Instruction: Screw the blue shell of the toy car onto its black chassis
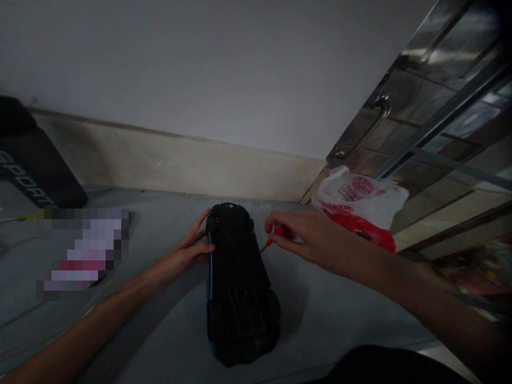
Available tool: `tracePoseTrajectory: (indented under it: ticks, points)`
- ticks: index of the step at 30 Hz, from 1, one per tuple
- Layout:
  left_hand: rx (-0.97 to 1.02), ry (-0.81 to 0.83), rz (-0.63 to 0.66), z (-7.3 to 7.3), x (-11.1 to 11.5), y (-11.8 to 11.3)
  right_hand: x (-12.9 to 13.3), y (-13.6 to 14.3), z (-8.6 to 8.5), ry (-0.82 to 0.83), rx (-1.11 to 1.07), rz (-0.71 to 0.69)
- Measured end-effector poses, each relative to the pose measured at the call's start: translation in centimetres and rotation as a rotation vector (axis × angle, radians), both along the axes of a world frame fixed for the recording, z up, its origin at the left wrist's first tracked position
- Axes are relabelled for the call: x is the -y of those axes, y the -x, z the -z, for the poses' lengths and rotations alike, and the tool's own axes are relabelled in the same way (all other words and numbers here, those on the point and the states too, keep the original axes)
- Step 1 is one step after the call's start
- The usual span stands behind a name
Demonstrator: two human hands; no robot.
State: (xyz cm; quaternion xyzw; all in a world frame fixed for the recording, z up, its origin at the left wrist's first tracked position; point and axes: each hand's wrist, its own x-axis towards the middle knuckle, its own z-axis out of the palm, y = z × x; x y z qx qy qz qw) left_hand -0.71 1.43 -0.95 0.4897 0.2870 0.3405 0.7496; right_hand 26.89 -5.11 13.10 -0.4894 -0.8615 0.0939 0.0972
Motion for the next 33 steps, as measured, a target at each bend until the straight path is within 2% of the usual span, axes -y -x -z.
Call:
tracePoseTrajectory:
  ticks: [5, 11, 17, 21, 26, 33]
  points:
    - [0.015, -0.007, -0.006, 0.2, 0.1, 0.0, -0.7, 0.8, 0.5, -0.013, 0.065, 0.091]
    - [0.002, -0.005, 0.004, -0.2, 0.1, -0.1, 0.3, 1.4, 1.9, -0.076, 0.205, 0.223]
    - [-0.006, -0.015, -0.016, -0.2, 0.0, -0.1, 0.7, 1.4, 1.9, -0.015, 0.040, 0.137]
    - [0.001, -0.009, -0.005, -0.4, 0.2, -0.2, 0.3, 0.9, 1.8, 0.059, 0.023, 0.147]
    - [0.009, -0.022, -0.011, -0.6, 0.4, -0.3, 0.5, 1.0, 1.9, 0.032, 0.058, 0.216]
    - [-0.010, -0.012, -0.028, -1.1, 0.6, -0.3, 0.0, 0.4, 2.1, 0.119, -0.079, 0.139]
